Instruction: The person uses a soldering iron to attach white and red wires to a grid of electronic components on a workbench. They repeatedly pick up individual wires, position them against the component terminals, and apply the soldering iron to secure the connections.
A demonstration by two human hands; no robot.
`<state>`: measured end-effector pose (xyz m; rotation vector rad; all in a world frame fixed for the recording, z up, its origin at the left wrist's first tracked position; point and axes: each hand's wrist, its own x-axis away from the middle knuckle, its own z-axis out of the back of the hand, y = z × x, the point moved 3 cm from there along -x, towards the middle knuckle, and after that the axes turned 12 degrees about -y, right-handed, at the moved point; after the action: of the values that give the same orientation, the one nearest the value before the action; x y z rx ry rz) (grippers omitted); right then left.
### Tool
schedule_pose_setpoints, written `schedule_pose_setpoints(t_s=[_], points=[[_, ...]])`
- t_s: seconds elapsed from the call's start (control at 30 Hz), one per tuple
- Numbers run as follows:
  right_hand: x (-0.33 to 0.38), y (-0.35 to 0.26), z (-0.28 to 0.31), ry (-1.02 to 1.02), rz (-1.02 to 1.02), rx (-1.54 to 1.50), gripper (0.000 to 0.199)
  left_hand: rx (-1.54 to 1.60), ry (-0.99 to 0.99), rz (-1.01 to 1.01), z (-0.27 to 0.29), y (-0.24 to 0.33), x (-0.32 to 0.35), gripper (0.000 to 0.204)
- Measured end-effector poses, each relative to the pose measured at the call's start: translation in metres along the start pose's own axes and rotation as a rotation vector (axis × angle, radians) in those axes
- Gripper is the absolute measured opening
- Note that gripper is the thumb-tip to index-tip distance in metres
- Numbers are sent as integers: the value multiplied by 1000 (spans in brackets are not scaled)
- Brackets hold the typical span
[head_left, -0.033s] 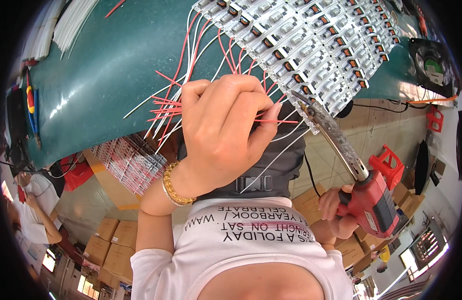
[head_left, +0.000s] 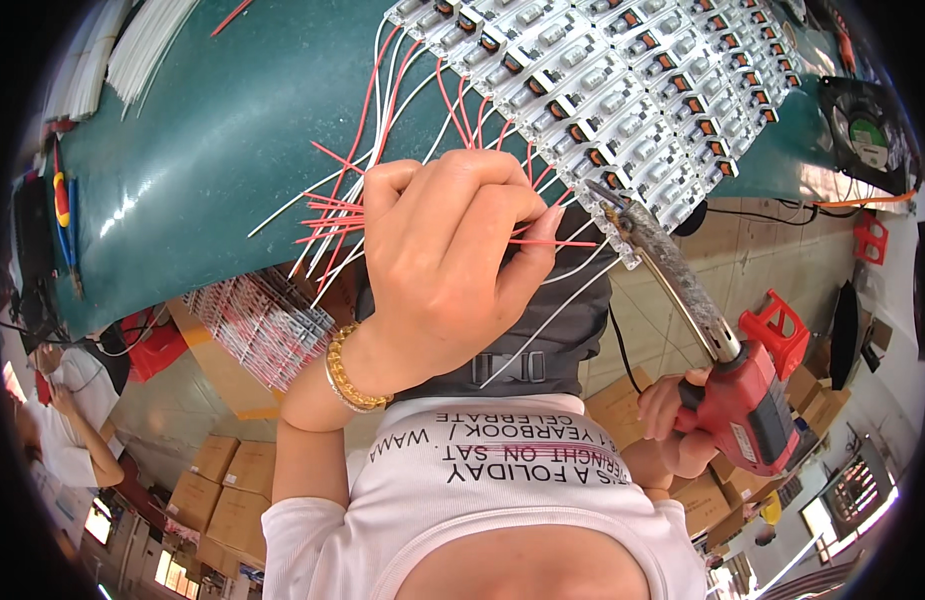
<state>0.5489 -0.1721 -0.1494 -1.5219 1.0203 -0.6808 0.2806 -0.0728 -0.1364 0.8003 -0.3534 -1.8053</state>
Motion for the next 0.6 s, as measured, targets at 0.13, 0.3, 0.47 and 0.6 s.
schedule_pose_setpoints(t_s=[0.13, 0.3, 0.47, 0.6], points=[[-10, -9, -9, 118, -70, 7, 76, -32, 53, -49, -2, -3, 1, 21], [-23, -18, -21, 233, -87, 66, 75, 91, -147, -50, 12, -3, -1, 20], [-18, -19, -22, 254, -113, 71, 77, 80, -139, 7, 9, 3, -1, 15], [-10, -17, -12, 131, -133, 84, 80, 23, -119, 99, 4, 12, 0, 14]])
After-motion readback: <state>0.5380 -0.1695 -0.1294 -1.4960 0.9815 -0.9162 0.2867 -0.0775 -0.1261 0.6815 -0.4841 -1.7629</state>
